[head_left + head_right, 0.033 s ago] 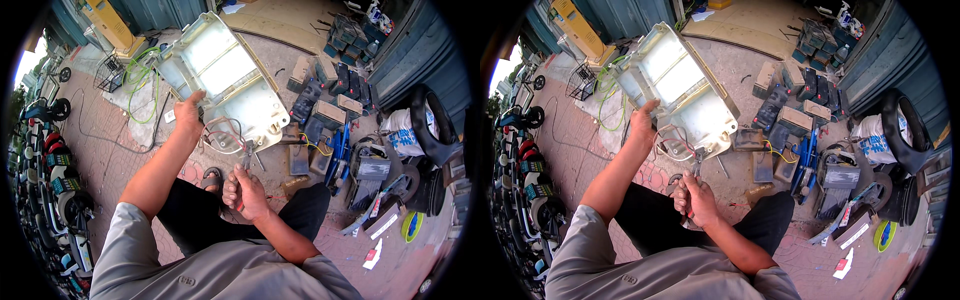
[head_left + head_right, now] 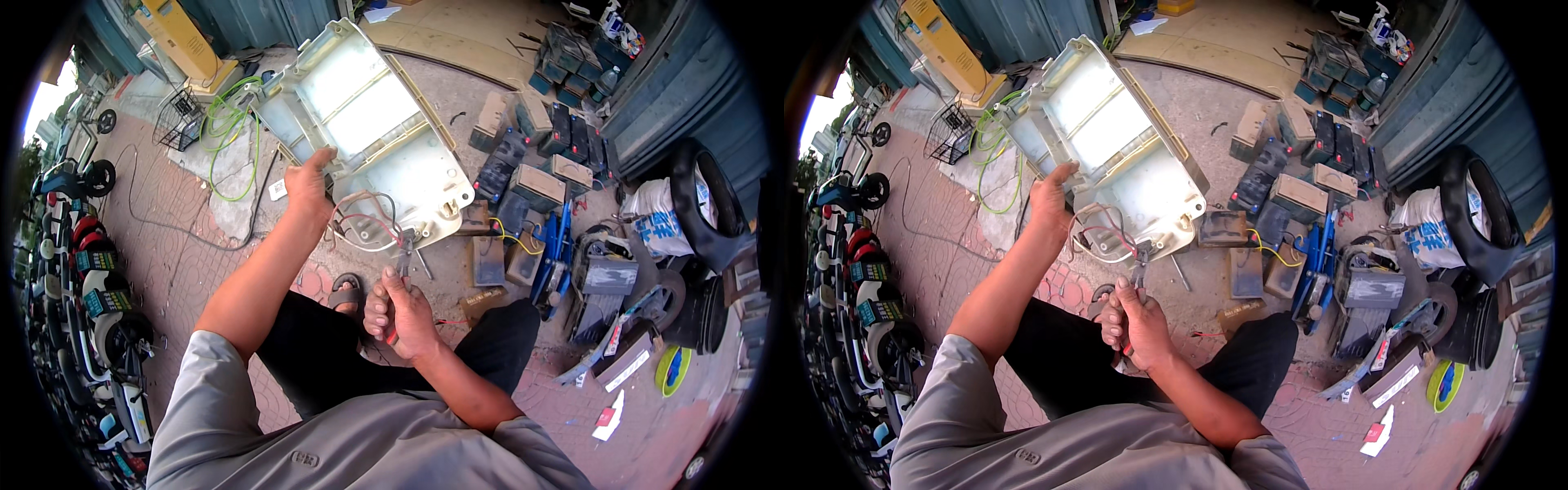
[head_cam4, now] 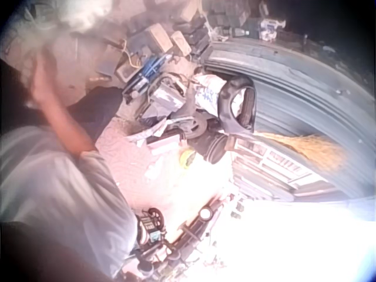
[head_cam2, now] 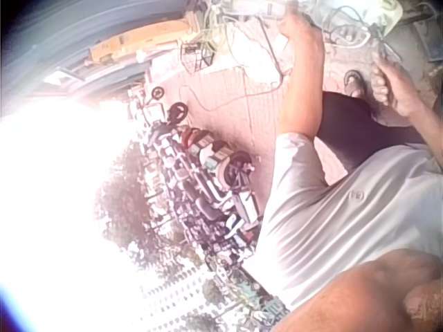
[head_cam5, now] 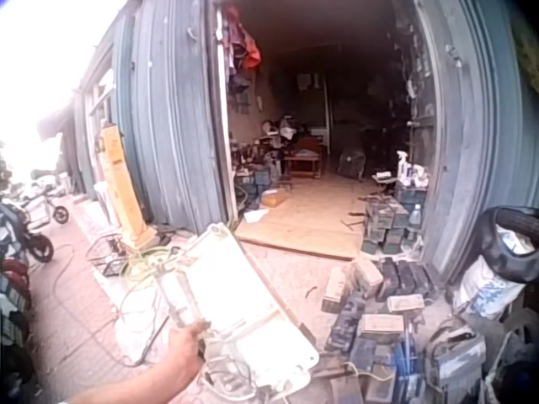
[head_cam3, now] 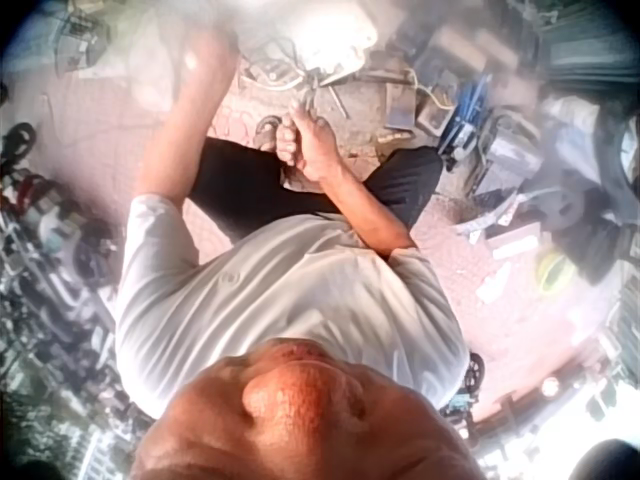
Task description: The person disassembles a plastic casing and handles internal wiring using pliers and a T-handle wrench while working amidst scooter batteries.
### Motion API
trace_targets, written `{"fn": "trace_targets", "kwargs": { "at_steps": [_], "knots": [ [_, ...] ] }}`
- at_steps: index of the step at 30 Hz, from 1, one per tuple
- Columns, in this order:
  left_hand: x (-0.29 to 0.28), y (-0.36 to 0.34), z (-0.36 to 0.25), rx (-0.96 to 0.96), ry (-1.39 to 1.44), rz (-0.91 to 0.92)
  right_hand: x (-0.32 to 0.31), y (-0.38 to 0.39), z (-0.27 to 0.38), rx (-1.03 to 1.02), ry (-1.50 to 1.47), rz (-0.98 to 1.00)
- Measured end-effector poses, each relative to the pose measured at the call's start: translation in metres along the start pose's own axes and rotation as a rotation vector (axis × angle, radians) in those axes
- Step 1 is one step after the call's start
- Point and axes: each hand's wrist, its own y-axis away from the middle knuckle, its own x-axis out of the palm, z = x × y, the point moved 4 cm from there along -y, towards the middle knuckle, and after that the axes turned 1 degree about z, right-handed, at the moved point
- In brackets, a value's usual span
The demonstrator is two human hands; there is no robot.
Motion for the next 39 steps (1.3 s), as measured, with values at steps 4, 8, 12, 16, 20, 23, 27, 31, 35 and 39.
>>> {"fn": "trace_targets", "kwargs": {
  "at_steps": [4, 8, 12, 16, 20, 23, 27, 31, 35, 39],
  "knots": [
    [0.003, 0.002, -0.001, 0.02, -0.003, -0.011, -0.01, -0.009, -0.003, -0.047, 0.098, -0.07],
    [0.001, 0.001, -0.002, -0.003, -0.036, -0.025, -0.02, -0.016, 0.001, -0.22, 0.417, -0.177],
    [-0.008, -0.011, 0.001, 0.073, -0.012, -0.05, -0.038, -0.021, 0.004, -0.619, 0.965, -0.331],
    [-0.002, 0.001, -0.005, 0.065, 0.009, -0.035, -0.028, -0.01, 0.02, -0.298, 0.738, -0.205],
    [-0.006, -0.011, -0.003, 0.033, -0.027, -0.031, -0.003, 0.001, 0.024, -0.105, 0.253, -0.019],
    [-0.005, -0.013, -0.002, 0.022, -0.031, -0.03, -0.008, 0.002, 0.031, -0.066, 0.441, 0.067],
    [-0.004, -0.012, -0.003, 0.047, -0.044, -0.047, -0.01, 0.0, 0.036, -0.056, 0.624, 0.077],
    [-0.001, -0.013, -0.002, 0.073, -0.045, -0.034, -0.013, -0.005, 0.027, -0.114, 0.428, 0.02],
    [-0.001, -0.014, 0.0, 0.063, -0.044, -0.051, -0.019, -0.005, 0.031, -0.112, 0.499, 0.052],
    [0.0, -0.015, 0.002, 0.047, -0.04, -0.039, -0.018, -0.003, 0.03, -0.113, 0.512, 0.039]
  ]
}}
